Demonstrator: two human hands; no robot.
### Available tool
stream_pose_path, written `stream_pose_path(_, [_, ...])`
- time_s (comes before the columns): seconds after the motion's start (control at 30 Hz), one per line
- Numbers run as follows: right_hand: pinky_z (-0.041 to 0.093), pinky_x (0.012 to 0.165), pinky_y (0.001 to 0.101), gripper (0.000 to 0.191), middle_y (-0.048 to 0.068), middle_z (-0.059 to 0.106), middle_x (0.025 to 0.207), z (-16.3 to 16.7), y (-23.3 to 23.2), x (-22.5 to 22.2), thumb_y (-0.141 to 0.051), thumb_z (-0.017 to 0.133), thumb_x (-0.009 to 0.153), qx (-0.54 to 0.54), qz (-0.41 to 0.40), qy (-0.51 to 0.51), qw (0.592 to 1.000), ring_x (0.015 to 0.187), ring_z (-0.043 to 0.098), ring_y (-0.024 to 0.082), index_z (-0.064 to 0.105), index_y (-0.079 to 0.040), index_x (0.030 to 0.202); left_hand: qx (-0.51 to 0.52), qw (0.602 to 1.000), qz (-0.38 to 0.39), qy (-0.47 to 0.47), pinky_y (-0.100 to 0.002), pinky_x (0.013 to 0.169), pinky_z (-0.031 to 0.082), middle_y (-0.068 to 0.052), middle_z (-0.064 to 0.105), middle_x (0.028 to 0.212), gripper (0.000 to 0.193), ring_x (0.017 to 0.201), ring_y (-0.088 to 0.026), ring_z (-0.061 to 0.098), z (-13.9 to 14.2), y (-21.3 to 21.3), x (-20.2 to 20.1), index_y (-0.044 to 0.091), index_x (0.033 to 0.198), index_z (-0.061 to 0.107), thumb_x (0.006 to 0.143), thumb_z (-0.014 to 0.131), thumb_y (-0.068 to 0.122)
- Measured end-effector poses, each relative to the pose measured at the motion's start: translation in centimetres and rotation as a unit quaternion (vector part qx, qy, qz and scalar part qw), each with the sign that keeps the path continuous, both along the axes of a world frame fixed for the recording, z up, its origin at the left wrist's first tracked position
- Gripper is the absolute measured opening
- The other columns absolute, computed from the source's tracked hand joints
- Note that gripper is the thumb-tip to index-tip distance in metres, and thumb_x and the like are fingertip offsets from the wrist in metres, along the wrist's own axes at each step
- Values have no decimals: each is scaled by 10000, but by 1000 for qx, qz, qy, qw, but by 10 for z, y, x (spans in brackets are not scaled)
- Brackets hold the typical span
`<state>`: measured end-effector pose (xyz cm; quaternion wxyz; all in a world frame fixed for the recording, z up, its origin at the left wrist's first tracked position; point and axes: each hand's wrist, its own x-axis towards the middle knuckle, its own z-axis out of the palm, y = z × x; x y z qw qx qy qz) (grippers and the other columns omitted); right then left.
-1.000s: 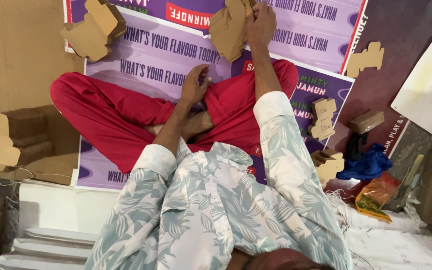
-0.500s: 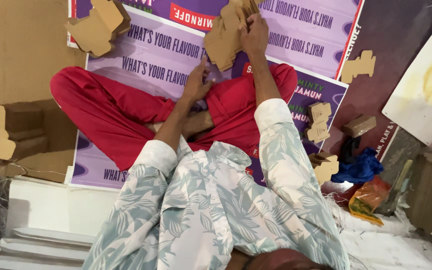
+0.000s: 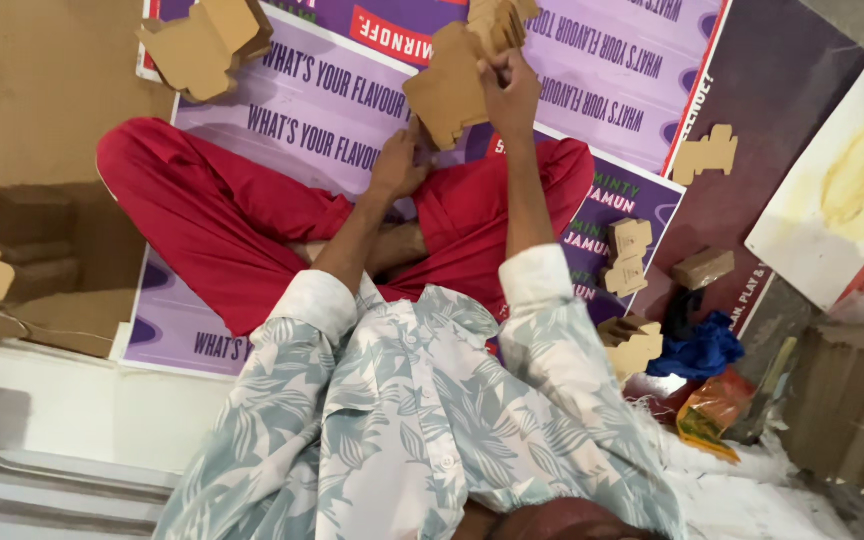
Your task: The person sits on the floor and assembles cardboard components by hand, interlocking pieces and placing them onto promotional posters.
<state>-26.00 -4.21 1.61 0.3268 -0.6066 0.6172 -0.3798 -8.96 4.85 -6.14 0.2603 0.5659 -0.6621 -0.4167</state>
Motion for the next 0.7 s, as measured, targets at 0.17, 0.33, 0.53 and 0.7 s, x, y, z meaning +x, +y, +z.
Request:
stream_pose_path(0.17, [609, 733, 319, 246, 67, 781, 898, -2, 32, 36, -150, 865, 861, -39, 163, 30, 985, 821, 771, 173, 735, -56, 1047, 39, 953, 128, 272, -485, 1080, 479, -255, 526, 1398, 901, 1294, -433, 513, -4, 8, 3, -13, 1579, 277, 909, 819, 252])
stream_pose_path(0.33, [586, 932, 344, 370, 125, 740, 1128, -34, 66, 87, -12, 792, 824, -109, 177, 74, 975, 1090, 699, 247, 710, -93, 1175, -304, 887, 326, -124, -515, 1217, 291, -242, 411, 1537, 704, 1428, -402, 418, 9, 15, 40, 52, 1512, 400, 916, 754, 174])
stream_pose_path(0.53, [442, 1131, 442, 716, 149, 615, 1334, -53, 65, 90, 97, 780, 659, -193, 137, 92, 967, 1292, 561, 354, 594, -67, 1330, -149, 966, 211, -12, -451, 1107, 410, -35, 660, 1283, 335, 1236, -235, 601, 17, 9, 94, 146, 1301, 662, 971, 697, 96])
stream_pose_path(0.7, [464, 1160, 386, 701, 165, 586, 1456, -57, 51, 79, 114, 857, 682, -74, 176, -47, 981, 1363, 572, 302, 599, -49, 1314, -263, 946, 180, 66, -494, 1110, 380, -105, 656, 1270, 534, 1202, -318, 620, -4, 9, 112, 87, 1291, 583, 817, 789, -50])
